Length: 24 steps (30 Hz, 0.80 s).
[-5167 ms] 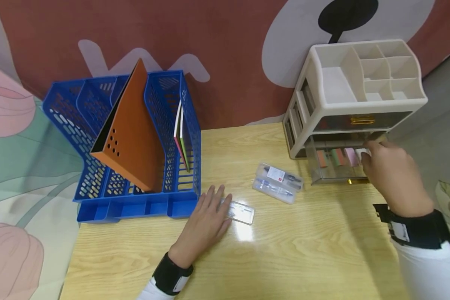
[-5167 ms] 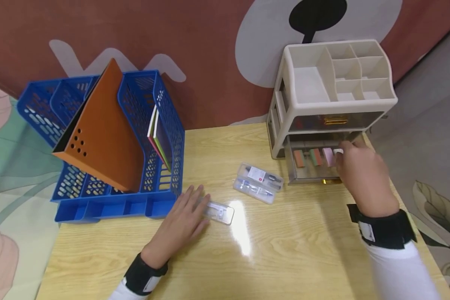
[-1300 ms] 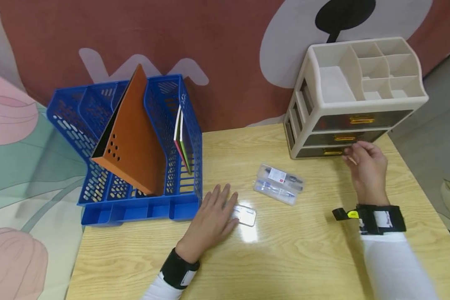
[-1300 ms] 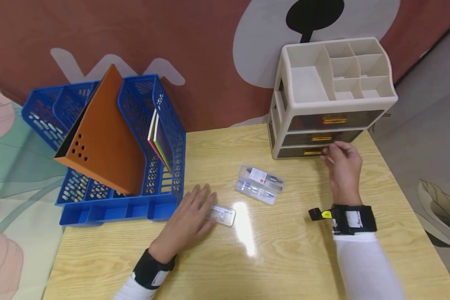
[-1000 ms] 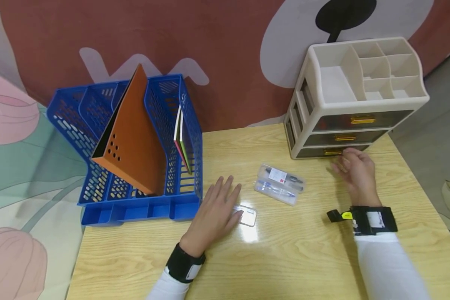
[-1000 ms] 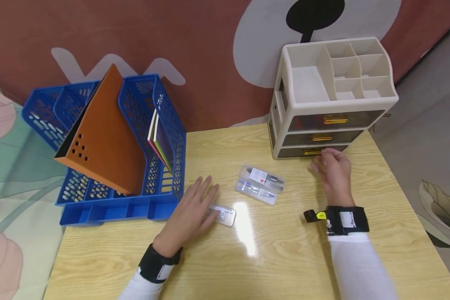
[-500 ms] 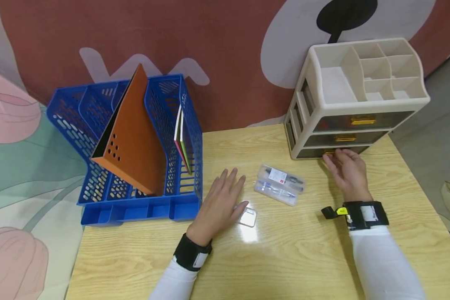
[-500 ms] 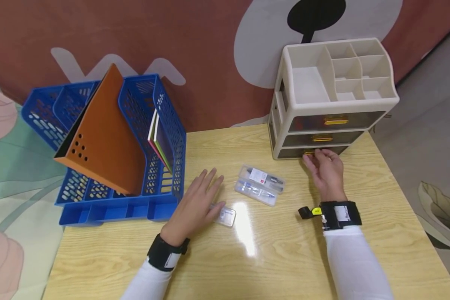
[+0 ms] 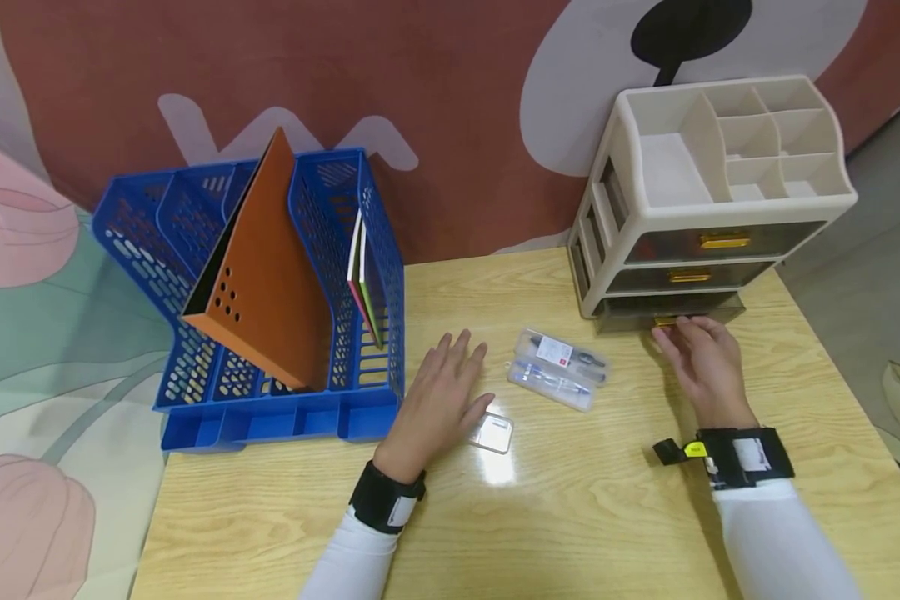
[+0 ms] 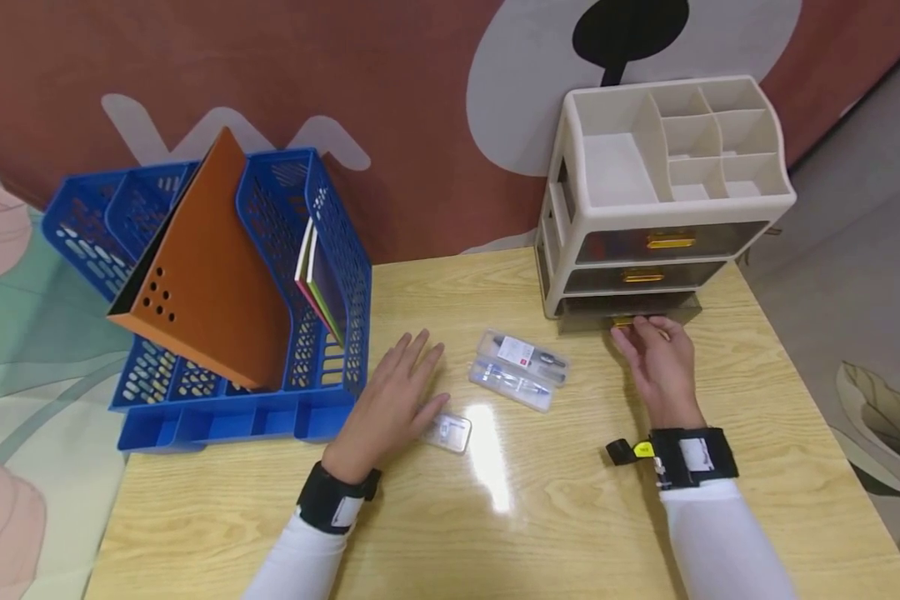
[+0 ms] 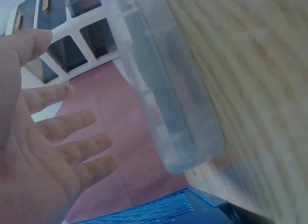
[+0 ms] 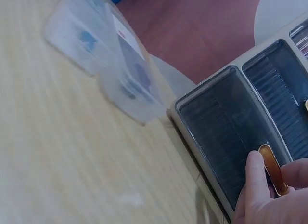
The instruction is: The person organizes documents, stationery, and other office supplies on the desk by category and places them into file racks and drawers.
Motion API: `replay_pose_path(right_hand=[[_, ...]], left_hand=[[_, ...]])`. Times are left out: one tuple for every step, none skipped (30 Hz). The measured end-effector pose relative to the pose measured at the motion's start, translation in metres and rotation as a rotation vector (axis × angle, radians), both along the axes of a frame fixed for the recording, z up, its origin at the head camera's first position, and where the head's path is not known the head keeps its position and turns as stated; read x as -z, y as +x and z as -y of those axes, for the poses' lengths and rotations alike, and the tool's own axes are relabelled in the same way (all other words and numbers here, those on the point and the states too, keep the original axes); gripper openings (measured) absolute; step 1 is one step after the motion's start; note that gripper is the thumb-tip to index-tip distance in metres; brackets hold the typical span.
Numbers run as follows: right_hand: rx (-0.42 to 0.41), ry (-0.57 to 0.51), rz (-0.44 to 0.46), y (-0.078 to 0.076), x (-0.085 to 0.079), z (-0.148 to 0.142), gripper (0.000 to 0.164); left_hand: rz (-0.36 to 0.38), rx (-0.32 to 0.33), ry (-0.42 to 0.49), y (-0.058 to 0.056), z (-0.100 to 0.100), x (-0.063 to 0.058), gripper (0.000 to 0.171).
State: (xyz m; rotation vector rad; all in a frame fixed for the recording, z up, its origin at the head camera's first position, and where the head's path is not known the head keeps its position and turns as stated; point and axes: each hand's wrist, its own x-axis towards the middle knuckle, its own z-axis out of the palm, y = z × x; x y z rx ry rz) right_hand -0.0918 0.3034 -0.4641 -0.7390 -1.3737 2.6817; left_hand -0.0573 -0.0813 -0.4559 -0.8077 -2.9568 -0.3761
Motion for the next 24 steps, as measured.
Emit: replay_pose_path(right_hand=[[-0.002,0.005,-0.008,0.004,0.0,0.0,0.027],[-0.004,0.013,-0.014,0.008,0.001,-0.001,0.027],[-0.003,0.013,-0.02,0.012,0.001,-0.001,0.026],[-0.003,0.014,-0.025,0.016,0.001,-0.002,0.026],[-0.004,0.016,-0.028,0.02,0.002,-0.002,0.026],[-0.002,0.012,-0.033,0.023,0.002,-0.002,0.026],[-0.005,0.018,-0.035,0.026,0.003,-0.002,0.028],[-0.005,0.02,-0.038,0.029,0.003,-0.002,0.029],[-0.006,0.021,-0.043,0.031,0.003,-0.002,0.029],[-0.009,0.026,-0.046,0.034,0.004,-0.001,0.03],[-0.011,0.029,-0.051,0.035,0.004,-0.001,0.03],[-0.013,0.032,-0.054,0.037,0.004,-0.001,0.029],[-0.017,0.041,-0.056,0.039,0.005,-0.001,0.029],[-0.019,0.045,-0.058,0.04,0.005,-0.001,0.029],[-0.021,0.048,-0.059,0.041,0.005,-0.001,0.029],[-0.02,0.046,-0.057,0.043,0.005,-0.002,0.028],[-0.018,0.048,-0.055,0.044,0.005,-0.002,0.028],[-0.016,0.051,-0.05,0.045,0.005,-0.002,0.028],[-0.013,0.053,-0.047,0.047,0.005,-0.002,0.028],[-0.008,0.049,-0.044,0.048,0.005,-0.002,0.028],[-0.003,0.042,-0.041,0.049,0.005,-0.002,0.028],[0.002,0.043,-0.036,0.05,0.004,-0.002,0.028],[0.004,0.047,-0.034,0.051,0.004,-0.002,0.027],[0.007,0.046,-0.03,0.051,0.004,-0.001,0.027]], left_hand=[[0.005,-0.003,0.0,0.0,0.0,0.0,0.067],[0.008,-0.005,0.0,0.0,0.0,0.001,0.067],[0.01,-0.007,0.001,0.0,0.0,0.001,0.067],[0.011,-0.009,0.001,0.0,-0.001,0.001,0.067],[0.011,-0.012,0.001,0.0,-0.001,0.001,0.067],[0.011,-0.014,0.001,0.0,0.0,0.002,0.067],[0.013,-0.017,0.0,0.0,0.0,0.002,0.067],[0.012,-0.017,0.001,0.001,0.0,0.002,0.067],[0.01,-0.018,0.001,0.001,0.001,0.003,0.067],[0.01,-0.019,0.0,0.001,0.001,0.003,0.067],[0.012,-0.02,0.002,0.002,0.002,0.004,0.067],[0.013,-0.02,0.001,0.002,0.002,0.005,0.067],[0.016,-0.023,0.002,0.003,0.003,0.005,0.067],[0.017,-0.024,0.002,0.003,0.004,0.006,0.067],[0.018,-0.026,0.001,0.003,0.004,0.006,0.067],[0.018,-0.027,0.001,0.004,0.005,0.007,0.067],[0.016,-0.027,0.0,0.004,0.006,0.007,0.067],[0.014,-0.027,-0.003,0.004,0.006,0.008,0.067],[0.012,-0.027,-0.003,0.004,0.007,0.008,0.066],[0.008,-0.027,-0.002,0.004,0.007,0.008,0.066],[0.006,-0.027,0.0,0.003,0.007,0.008,0.066],[0.006,-0.028,-0.001,0.003,0.008,0.008,0.066],[0.008,-0.03,-0.002,0.003,0.008,0.008,0.066],[0.011,-0.032,-0.006,0.003,0.008,0.008,0.066]])
